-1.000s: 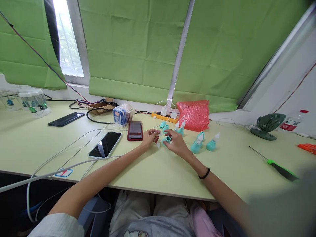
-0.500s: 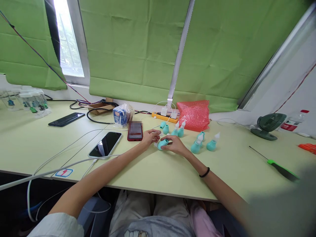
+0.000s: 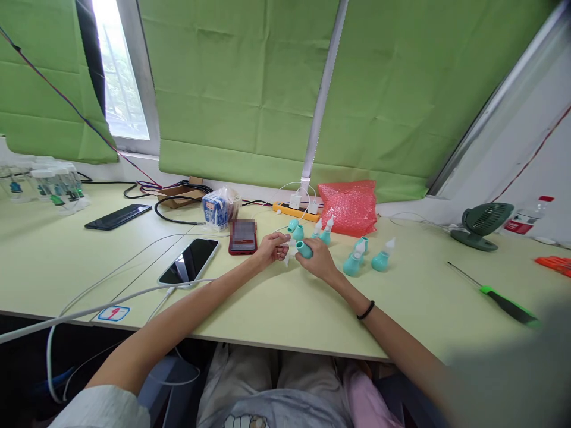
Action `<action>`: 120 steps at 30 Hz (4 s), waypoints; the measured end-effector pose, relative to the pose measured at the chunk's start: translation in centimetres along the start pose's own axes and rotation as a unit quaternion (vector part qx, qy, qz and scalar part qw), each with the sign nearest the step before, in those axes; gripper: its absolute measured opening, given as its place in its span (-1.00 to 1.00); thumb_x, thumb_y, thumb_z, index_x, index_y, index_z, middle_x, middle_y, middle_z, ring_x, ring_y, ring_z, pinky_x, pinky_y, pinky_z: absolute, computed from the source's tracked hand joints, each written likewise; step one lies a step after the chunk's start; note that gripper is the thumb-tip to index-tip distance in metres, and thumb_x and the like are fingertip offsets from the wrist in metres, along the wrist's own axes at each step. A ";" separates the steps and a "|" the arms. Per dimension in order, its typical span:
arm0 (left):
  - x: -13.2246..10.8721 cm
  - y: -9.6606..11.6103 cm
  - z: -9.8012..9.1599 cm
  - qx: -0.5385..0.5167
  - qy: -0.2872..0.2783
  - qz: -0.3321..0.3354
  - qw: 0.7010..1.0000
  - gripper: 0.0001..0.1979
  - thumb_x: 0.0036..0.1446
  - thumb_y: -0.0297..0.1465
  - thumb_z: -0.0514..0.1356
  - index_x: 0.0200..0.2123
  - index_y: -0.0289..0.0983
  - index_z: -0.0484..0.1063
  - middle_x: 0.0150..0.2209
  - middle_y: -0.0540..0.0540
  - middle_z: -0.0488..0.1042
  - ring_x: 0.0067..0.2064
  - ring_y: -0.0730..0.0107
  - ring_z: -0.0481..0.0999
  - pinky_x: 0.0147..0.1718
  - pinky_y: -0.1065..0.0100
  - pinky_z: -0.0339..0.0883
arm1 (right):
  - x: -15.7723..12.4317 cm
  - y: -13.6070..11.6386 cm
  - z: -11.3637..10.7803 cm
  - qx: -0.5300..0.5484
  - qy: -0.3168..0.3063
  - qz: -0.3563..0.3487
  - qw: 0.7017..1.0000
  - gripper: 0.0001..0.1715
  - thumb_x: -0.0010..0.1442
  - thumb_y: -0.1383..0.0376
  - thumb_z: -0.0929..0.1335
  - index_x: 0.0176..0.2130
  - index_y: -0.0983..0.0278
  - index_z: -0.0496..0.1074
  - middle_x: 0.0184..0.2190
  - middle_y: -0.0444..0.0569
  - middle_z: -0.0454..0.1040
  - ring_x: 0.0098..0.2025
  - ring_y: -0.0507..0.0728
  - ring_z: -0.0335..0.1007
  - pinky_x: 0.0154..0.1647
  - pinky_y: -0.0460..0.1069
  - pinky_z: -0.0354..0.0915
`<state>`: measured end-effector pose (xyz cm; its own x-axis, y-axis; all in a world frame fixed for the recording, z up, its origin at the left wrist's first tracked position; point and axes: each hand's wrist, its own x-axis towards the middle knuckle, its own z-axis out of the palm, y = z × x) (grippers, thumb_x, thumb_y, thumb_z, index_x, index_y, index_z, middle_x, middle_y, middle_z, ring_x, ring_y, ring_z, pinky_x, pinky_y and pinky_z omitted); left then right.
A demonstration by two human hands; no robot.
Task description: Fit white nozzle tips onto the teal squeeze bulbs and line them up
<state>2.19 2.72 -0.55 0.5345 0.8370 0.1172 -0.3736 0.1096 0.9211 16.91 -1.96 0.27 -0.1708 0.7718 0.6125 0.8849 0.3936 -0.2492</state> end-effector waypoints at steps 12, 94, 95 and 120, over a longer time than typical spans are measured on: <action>-0.3 0.1 0.3 0.051 -0.027 -0.009 0.998 -0.71 -0.22 -0.29 0.24 -0.46 -0.37 0.30 -0.69 0.00 0.33 -0.70 0.61 0.26 -0.75 0.57 0.08 | -0.5 0.0 0.3 -0.101 -0.083 0.023 0.991 -0.87 -0.10 0.30 0.21 -0.45 0.29 0.28 -0.49 -0.07 0.39 -0.43 0.08 0.29 -0.48 -0.10 0.08; -0.7 1.5 1.0 0.325 -0.154 0.119 0.925 -0.52 -0.13 -0.34 0.17 -0.10 -0.38 0.20 -0.53 -0.04 0.36 -0.55 0.58 0.32 -0.59 0.52 0.25 | 0.4 2.2 -1.1 0.545 -0.394 0.208 0.710 -0.79 -0.10 0.26 0.32 -0.45 0.32 0.21 -0.71 -0.20 0.26 -0.75 -0.11 0.11 -0.83 -0.21 -0.05; -0.6 1.6 1.0 0.343 -0.128 0.141 0.920 -0.49 -0.11 -0.36 0.15 -0.05 -0.36 0.16 -0.49 -0.05 0.37 -0.51 0.56 0.33 -0.56 0.51 0.26 | 0.6 2.2 -1.2 0.547 -0.362 0.209 0.725 -0.77 -0.11 0.25 0.32 -0.45 0.33 0.22 -0.69 -0.18 0.28 -0.74 -0.10 0.13 -0.82 -0.21 -0.03; -1.4 2.1 0.5 0.816 -0.017 0.212 0.538 -0.84 -0.06 -0.46 0.05 -0.35 -0.29 0.34 -0.34 -0.16 0.32 -0.22 0.22 0.24 -0.39 0.32 0.20 | 0.4 1.5 0.7 0.293 -0.069 0.123 0.946 -0.74 -0.13 0.15 0.30 -0.55 0.30 0.27 -0.57 -0.13 0.24 -0.48 0.01 0.14 -0.44 -0.08 0.15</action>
<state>1.08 1.48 1.41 0.6872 0.5880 0.4265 0.6807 -0.7264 -0.0952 17.85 -0.73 -0.34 -0.0819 0.9176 0.3889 0.5193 0.3723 -0.7692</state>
